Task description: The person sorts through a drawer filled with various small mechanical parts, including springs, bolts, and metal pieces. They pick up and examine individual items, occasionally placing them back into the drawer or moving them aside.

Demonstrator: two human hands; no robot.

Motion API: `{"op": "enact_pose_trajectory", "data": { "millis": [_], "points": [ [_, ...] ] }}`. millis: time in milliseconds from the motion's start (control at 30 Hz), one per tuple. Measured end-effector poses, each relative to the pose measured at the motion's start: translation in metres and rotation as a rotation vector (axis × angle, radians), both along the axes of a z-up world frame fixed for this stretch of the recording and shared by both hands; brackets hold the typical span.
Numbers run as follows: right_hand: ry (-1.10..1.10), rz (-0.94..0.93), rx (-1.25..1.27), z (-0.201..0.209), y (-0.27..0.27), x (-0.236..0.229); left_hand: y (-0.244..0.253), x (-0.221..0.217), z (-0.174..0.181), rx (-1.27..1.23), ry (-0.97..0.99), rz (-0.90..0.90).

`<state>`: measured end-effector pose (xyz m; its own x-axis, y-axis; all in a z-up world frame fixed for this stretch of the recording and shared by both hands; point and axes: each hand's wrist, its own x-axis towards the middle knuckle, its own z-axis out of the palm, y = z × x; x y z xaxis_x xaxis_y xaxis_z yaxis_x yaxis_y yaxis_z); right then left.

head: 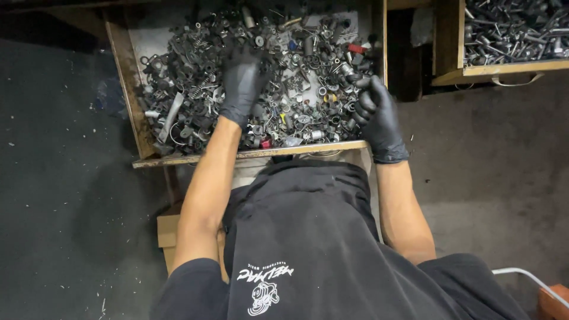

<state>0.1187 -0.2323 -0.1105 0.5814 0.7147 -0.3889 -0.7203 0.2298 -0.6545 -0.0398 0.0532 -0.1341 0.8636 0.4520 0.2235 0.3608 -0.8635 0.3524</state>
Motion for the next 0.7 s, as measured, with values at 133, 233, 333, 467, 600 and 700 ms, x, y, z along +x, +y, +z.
{"op": "enact_pose_trajectory", "data": {
  "millis": [133,233,333,467,600,700],
  "points": [
    [-0.115,0.030,-0.089,0.004,0.002,-0.007,-0.010,0.018,-0.012,0.386,0.019,0.100],
    [-0.308,0.069,-0.283,0.035,0.011,-0.018,-0.039,0.035,0.029,0.252,0.192,-0.051],
    [-0.511,0.106,-0.397,0.029,0.017,-0.024,-0.058,0.032,0.026,-0.016,0.291,-0.323],
    [-0.992,0.181,-0.691,0.034,0.015,-0.014,-0.051,0.029,-0.019,0.088,0.311,-0.351],
    [-1.205,0.315,-0.938,0.007,-0.001,0.000,-0.035,0.018,-0.028,0.231,0.273,-0.206],
    [-1.449,0.491,-0.991,0.026,0.010,-0.008,-0.026,0.013,-0.016,0.456,0.217,0.034]
  ]
}}
